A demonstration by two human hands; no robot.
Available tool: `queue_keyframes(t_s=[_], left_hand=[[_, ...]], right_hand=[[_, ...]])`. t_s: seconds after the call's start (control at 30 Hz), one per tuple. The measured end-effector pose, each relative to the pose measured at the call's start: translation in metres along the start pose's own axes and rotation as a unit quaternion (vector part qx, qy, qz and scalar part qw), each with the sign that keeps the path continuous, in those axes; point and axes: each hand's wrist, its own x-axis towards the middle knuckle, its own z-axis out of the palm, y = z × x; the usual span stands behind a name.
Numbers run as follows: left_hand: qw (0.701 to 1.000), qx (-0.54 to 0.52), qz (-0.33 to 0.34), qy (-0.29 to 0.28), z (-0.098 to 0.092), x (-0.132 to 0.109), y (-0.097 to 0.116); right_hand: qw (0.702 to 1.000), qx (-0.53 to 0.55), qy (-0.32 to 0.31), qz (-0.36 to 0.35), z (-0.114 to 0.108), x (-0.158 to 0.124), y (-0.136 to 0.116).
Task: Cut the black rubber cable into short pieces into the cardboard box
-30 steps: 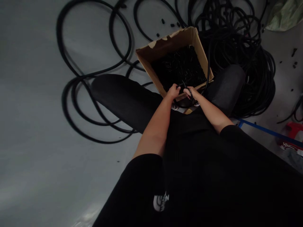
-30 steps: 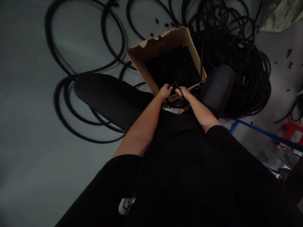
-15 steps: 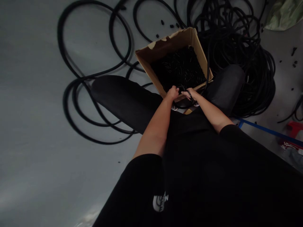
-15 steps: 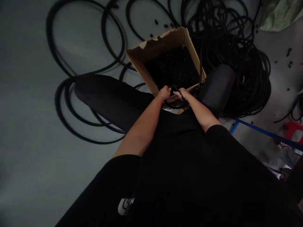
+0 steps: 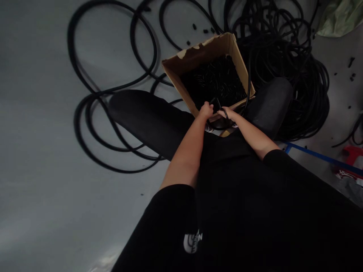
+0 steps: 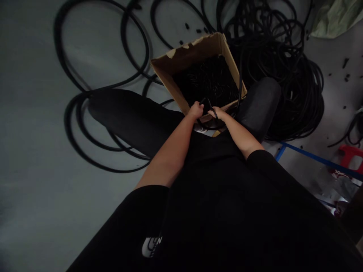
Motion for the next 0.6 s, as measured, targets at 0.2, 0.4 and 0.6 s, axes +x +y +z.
queue_keyframes(t_s=[0.2,0.4,0.6], left_hand=[[0.999,-0.003,0.042,-0.027,0.001,-0.001,0.003],[0.994,-0.005,0.103,-0.040,0.005,-0.001,0.004],[0.991,0.024,0.119,-0.055,0.004,-0.003,0.005]], right_hand=[[0.997,-0.056,0.014,-0.053,-0.001,0.015,0.006],[0.996,-0.060,0.019,-0.063,-0.011,0.010,0.003],[0.998,-0.041,0.022,-0.035,-0.014,-0.007,-0.011]])
